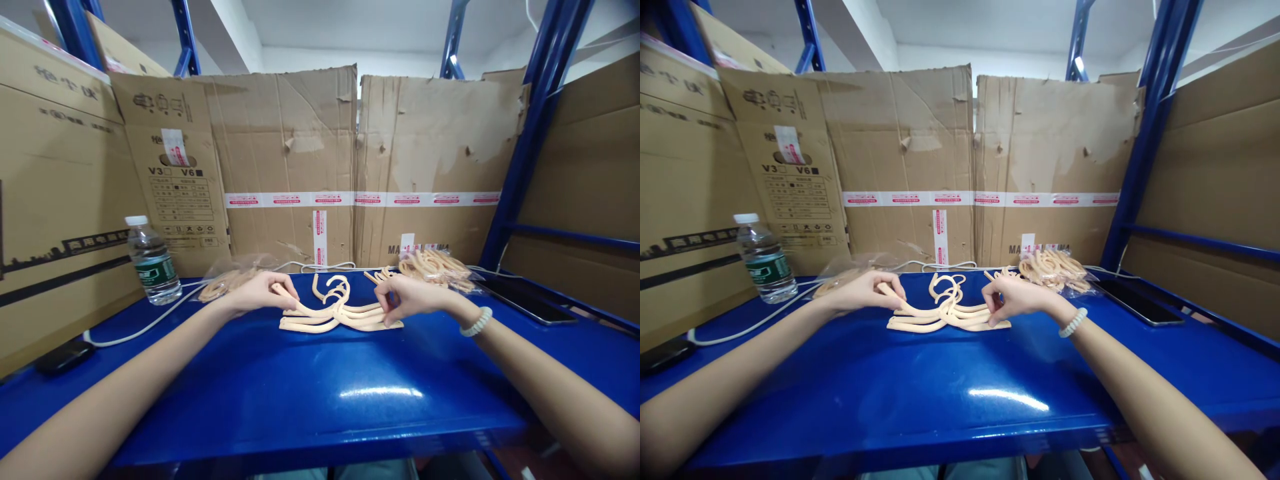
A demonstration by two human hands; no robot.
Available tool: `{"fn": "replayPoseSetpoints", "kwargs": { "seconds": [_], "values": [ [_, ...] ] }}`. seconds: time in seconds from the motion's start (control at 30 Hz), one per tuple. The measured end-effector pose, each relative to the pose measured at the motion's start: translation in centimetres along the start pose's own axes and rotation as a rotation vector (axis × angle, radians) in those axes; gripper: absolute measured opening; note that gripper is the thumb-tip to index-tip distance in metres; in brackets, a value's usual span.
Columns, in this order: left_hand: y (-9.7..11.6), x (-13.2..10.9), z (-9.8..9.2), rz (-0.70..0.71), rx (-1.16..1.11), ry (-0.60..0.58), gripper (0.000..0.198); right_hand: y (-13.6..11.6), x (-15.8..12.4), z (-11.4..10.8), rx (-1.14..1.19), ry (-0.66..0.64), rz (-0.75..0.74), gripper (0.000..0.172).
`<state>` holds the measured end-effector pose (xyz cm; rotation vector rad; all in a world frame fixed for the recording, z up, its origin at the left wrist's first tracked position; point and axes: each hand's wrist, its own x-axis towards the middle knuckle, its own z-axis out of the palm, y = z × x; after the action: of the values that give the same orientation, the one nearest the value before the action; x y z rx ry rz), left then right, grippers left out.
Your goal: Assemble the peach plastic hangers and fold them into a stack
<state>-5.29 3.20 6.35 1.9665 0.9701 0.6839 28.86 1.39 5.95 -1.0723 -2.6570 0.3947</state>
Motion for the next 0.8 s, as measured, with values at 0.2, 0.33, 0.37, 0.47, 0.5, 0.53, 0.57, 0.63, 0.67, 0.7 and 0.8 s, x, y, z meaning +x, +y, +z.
{"fn": "replayPoseSetpoints", "kwargs": {
  "seconds": [0.2,0.33,0.37,0.47,0.5,0.53,0.57,0.63,0.67,0.7,0.8],
  "values": [
    [-0.4,-0.1,0.5,0.112,0.348,-0.132,0.023,0.6,0.1,0.6,0.027,-0.139,0.066,0.020],
    [-0.5,-0.3,0.9,0.202,0.448,-0.174,0.022,0.4,0.0,0.5,0.077,-0.169,0.069,0.021],
    [-0.5,-0.3,1.0,0.232,0.469,-0.174,0.021,0.3,0.0,0.5,0.084,-0.178,0.070,0.021],
    [-0.6,-0.2,1.3,0.335,0.542,-0.189,0.014,0.3,0.0,0.5,0.084,-0.198,0.079,0.021],
    [-0.7,-0.2,1.4,0.372,0.564,-0.199,0.012,0.3,0.0,0.5,0.078,-0.203,0.088,0.022],
    [-0.7,-0.2,1.5,0.403,0.583,-0.210,0.011,0.4,0.0,0.5,0.069,-0.208,0.100,0.022],
    [-0.7,-0.2,1.6,0.426,0.598,-0.219,0.011,0.4,0.0,0.5,0.062,-0.213,0.113,0.022],
    [-0.7,-0.2,1.8,0.451,0.620,-0.228,0.011,0.5,0.0,0.6,0.050,-0.227,0.133,0.022],
    [-0.7,-0.2,1.8,0.456,0.629,-0.234,0.011,0.6,0.0,0.6,0.048,-0.236,0.138,0.022],
    [-0.6,-0.2,1.9,0.458,0.638,-0.238,0.011,0.6,0.0,0.6,0.047,-0.243,0.140,0.023],
    [-0.5,-0.3,2.0,0.464,0.666,-0.243,0.012,0.7,-0.1,0.6,0.046,-0.258,0.138,0.029]
  ]
}}
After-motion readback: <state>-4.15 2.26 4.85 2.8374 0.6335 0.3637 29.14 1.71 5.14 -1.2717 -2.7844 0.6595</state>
